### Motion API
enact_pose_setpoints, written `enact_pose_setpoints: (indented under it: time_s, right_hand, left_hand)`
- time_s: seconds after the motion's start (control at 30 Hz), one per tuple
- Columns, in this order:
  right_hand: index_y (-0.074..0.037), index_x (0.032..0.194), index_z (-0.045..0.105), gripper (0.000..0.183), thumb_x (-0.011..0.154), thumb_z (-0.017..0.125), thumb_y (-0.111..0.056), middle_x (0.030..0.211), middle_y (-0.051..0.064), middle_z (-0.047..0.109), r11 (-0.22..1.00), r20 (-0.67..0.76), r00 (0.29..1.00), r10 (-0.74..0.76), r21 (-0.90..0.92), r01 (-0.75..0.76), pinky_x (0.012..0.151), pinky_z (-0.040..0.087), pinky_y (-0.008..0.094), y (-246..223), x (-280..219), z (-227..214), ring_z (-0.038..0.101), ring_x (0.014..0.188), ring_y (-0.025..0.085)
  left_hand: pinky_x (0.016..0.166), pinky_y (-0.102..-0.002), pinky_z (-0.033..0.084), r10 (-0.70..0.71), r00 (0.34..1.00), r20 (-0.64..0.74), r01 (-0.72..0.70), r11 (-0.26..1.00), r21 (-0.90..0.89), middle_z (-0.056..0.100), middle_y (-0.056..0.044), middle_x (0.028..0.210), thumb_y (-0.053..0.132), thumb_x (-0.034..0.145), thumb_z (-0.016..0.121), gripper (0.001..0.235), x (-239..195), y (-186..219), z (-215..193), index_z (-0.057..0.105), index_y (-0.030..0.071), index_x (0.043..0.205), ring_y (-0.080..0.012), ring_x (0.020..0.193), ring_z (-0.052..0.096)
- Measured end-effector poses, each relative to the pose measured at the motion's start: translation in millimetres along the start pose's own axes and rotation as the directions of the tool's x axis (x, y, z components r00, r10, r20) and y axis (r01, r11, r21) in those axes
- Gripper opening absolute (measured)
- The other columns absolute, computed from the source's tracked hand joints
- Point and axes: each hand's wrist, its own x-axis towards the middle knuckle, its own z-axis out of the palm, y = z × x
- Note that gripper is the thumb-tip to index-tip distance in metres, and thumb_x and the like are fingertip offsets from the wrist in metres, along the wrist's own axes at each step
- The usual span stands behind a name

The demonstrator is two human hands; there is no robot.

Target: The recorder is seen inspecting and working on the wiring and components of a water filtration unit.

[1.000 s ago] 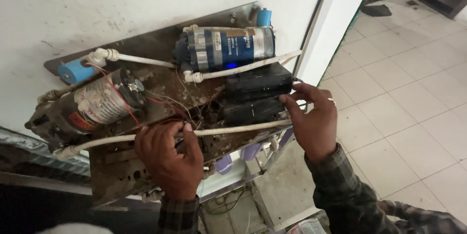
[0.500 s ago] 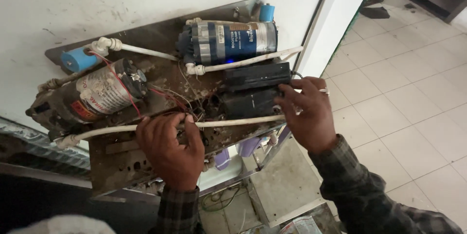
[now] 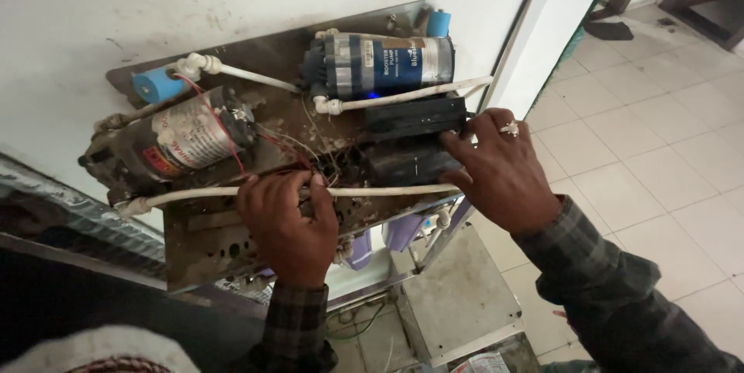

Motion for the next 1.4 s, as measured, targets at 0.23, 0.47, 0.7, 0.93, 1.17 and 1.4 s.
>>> enact_pose_setpoints:
  time_s: [0.23,0.47,0.7,0.93,1.17,1.4]
  right_hand:
    - [-0.003,0.131,0.063,0.055,0.083,0.080,-0.024,0.116,0.020,0.058,0.974,-0.197,0.960,-0.198,-0.147,0.171,0.102,0.041,0.057,4.7,-14.3,24.0,0.048,0.119,0.036]
    - [0.007,0.138,0.055,0.055,0.092,0.075,-0.017,0.125,0.027,0.054,0.962,-0.245,0.949,-0.199,-0.233,0.142,0.121,0.031,0.065,-1.6,-23.2,35.0,0.052,0.128,0.042]
    - [0.009,0.132,0.055,0.052,0.092,0.072,-0.019,0.123,0.027,0.058,0.967,-0.272,0.938,-0.213,-0.195,0.163,0.119,0.021,0.077,-9.3,-35.0,19.7,0.055,0.126,0.042]
    - [0.013,0.135,0.055,0.051,0.102,0.075,-0.020,0.123,0.027,0.061,0.946,-0.394,0.872,-0.292,-0.255,0.202,0.122,0.019,0.080,5.7,-56.1,32.5,0.059,0.127,0.044]
    - [0.002,0.133,0.056,0.057,0.085,0.084,-0.012,0.133,0.023,0.057,0.996,-0.380,0.921,-0.091,-0.034,0.084,0.121,0.034,0.064,5.1,-67.5,50.0,0.049,0.133,0.043]
    - [-0.001,0.134,0.056,0.059,0.079,0.078,0.007,0.139,0.018,0.057,0.985,-0.427,0.904,0.009,0.158,0.064,0.116,0.047,0.051,0.8,-72.7,56.3,0.052,0.136,0.041]
  left_hand:
    - [0.116,-0.055,0.040,-0.018,1.000,0.017,0.019,0.999,-0.030,0.070,-0.009,0.099,0.018,0.101,0.070,0.013,8.8,5.7,-6.2,0.069,0.005,0.099,-0.0298,0.108,0.061]
    - [0.115,-0.054,0.040,-0.004,0.998,0.063,0.003,1.000,0.020,0.070,-0.010,0.097,0.019,0.100,0.071,0.014,9.0,2.8,-1.4,0.070,0.005,0.098,-0.0299,0.105,0.062]
    - [0.113,-0.053,0.042,-0.038,0.999,-0.014,0.038,0.999,0.011,0.068,-0.012,0.096,0.019,0.102,0.069,0.015,5.4,2.3,-0.2,0.069,0.004,0.098,-0.0318,0.104,0.061]
    - [0.111,-0.054,0.043,-0.074,0.997,-0.016,0.074,0.997,-0.026,0.069,-0.011,0.095,0.020,0.103,0.067,0.016,6.1,4.8,-3.1,0.070,0.004,0.099,-0.0319,0.105,0.061]
    - [0.112,-0.054,0.043,-0.061,0.997,-0.036,0.060,0.998,-0.037,0.067,-0.011,0.096,0.020,0.104,0.068,0.017,6.8,5.1,-3.9,0.068,0.004,0.099,-0.0319,0.104,0.061]
    - [0.111,-0.054,0.044,-0.048,0.999,-0.018,0.047,0.998,-0.049,0.064,-0.013,0.095,0.018,0.103,0.070,0.015,8.0,6.2,-5.7,0.067,0.005,0.099,-0.0346,0.101,0.059]
